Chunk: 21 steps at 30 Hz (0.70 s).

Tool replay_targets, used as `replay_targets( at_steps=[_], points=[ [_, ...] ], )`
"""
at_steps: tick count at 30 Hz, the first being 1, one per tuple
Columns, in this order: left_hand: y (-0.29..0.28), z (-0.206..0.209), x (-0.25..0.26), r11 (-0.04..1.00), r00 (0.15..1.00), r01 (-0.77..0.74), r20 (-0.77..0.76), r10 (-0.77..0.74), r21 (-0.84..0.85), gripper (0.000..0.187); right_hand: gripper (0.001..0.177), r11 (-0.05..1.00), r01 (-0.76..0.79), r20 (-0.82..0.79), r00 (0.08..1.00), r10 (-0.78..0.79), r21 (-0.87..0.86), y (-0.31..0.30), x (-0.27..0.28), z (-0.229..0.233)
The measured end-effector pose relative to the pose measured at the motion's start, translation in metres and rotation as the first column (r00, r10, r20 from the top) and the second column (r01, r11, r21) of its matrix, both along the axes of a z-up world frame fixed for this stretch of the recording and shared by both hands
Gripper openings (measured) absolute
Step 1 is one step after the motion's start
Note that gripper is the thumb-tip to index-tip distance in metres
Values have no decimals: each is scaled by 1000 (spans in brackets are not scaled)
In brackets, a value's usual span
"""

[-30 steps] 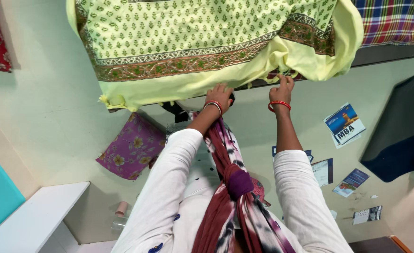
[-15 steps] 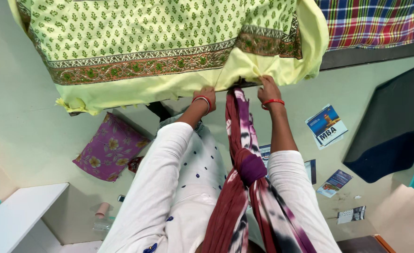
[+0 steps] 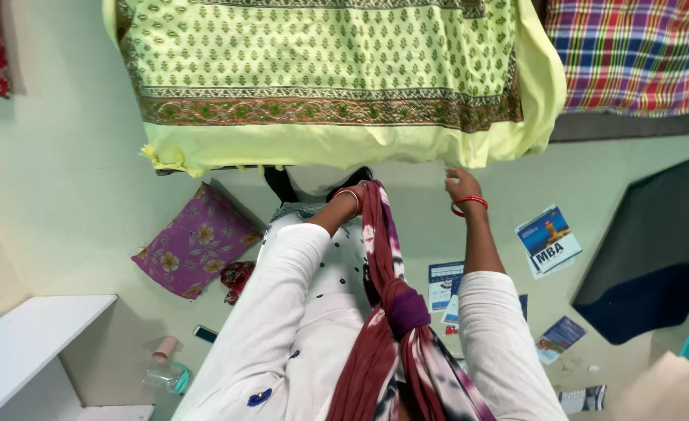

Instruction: The person spreads and smooths a large piece of yellow and green patterned fabric across two twin beds, pulling the edges and patting it flat by hand.

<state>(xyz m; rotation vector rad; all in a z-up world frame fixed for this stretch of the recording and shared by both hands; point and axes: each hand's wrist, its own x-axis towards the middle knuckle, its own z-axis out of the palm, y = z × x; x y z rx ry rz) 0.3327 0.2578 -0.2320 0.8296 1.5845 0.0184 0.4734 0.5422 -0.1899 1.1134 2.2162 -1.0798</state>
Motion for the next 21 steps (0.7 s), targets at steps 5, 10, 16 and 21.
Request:
replay_targets(
  at_steps=[5,10,16,21],
  points=[
    [-94,-10,-59,896,900,-427,-42,434,117,43,34,959,-30,-329,942,-67,-282,-124,-120,16],
    [-237,6,-91,732,712,-663,-172,681,155,47,33,918,-217,-417,906,64,-331,-254,-190,38],
    [-424,32,-97,551,542,-835,-153,826,16,47,32,861,-297,-331,930,162,-413,-401,-233,29],
    [-583,50,-101,233,184,-951,-228,956,206,43,32,780,-422,-253,906,340,-463,-523,-286,34]
  ],
)
